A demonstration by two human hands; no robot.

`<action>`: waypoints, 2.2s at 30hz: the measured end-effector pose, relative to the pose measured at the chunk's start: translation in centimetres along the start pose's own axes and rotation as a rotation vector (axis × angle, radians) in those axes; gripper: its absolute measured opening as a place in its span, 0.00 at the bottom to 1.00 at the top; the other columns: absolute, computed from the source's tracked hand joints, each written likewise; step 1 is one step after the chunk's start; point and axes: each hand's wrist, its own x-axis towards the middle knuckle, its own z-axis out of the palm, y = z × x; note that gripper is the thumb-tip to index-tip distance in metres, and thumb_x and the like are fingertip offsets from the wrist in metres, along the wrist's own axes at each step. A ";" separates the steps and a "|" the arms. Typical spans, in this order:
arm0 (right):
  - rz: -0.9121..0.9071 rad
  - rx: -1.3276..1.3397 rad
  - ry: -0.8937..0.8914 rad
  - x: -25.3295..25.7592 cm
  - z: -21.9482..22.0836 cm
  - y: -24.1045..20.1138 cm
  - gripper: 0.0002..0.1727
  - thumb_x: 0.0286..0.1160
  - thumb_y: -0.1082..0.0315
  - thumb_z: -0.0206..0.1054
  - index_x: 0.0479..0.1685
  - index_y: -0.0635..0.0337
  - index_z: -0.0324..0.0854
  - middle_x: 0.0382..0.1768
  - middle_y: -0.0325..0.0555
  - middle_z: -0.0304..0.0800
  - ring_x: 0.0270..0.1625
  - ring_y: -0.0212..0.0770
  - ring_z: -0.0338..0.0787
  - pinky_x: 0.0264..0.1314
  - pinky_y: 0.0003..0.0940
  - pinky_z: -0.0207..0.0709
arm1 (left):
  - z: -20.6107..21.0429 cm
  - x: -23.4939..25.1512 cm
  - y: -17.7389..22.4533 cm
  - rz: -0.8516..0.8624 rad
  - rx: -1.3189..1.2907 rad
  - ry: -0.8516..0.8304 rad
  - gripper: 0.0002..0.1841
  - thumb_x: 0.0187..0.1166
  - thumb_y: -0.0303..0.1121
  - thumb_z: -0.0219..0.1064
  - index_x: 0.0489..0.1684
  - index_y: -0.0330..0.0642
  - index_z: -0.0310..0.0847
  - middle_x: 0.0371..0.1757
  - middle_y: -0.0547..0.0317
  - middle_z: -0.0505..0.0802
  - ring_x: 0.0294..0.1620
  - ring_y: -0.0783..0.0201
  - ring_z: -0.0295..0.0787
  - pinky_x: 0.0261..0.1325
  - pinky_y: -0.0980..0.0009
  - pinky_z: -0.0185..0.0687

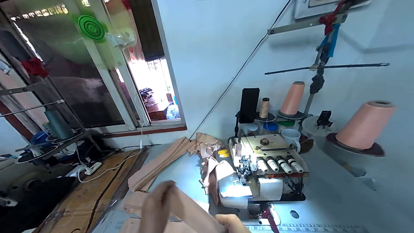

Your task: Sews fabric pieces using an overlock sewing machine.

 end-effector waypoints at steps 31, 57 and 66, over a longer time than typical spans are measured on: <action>0.007 -0.341 0.774 -2.2 2.6 -0.8 0.10 0.69 0.76 0.70 0.43 0.68 0.95 0.30 0.54 0.92 0.36 0.45 0.92 0.45 0.37 0.86 | 11.3 -7.8 5.3 -0.306 -0.593 -0.129 0.04 0.73 0.21 0.70 0.39 0.30 0.88 0.32 0.58 0.93 0.30 0.77 0.88 0.40 0.79 0.86; -0.018 0.217 0.986 -0.4 -1.8 -1.9 0.06 0.65 0.83 0.71 0.36 0.70 0.80 0.26 0.44 0.91 0.26 0.33 0.92 0.34 0.31 0.91 | 15.8 2.0 5.0 0.124 -0.589 -0.322 0.08 0.79 0.27 0.62 0.43 0.33 0.86 0.37 0.60 0.92 0.40 0.75 0.88 0.51 0.77 0.85; -0.021 0.082 1.122 -0.8 -2.2 -0.1 0.12 0.62 0.82 0.69 0.44 0.73 0.77 0.26 0.41 0.84 0.25 0.26 0.83 0.31 0.22 0.80 | 16.2 -2.1 8.8 0.342 0.098 -0.175 0.12 0.73 0.23 0.68 0.50 0.34 0.94 0.52 0.42 0.96 0.54 0.42 0.94 0.59 0.46 0.86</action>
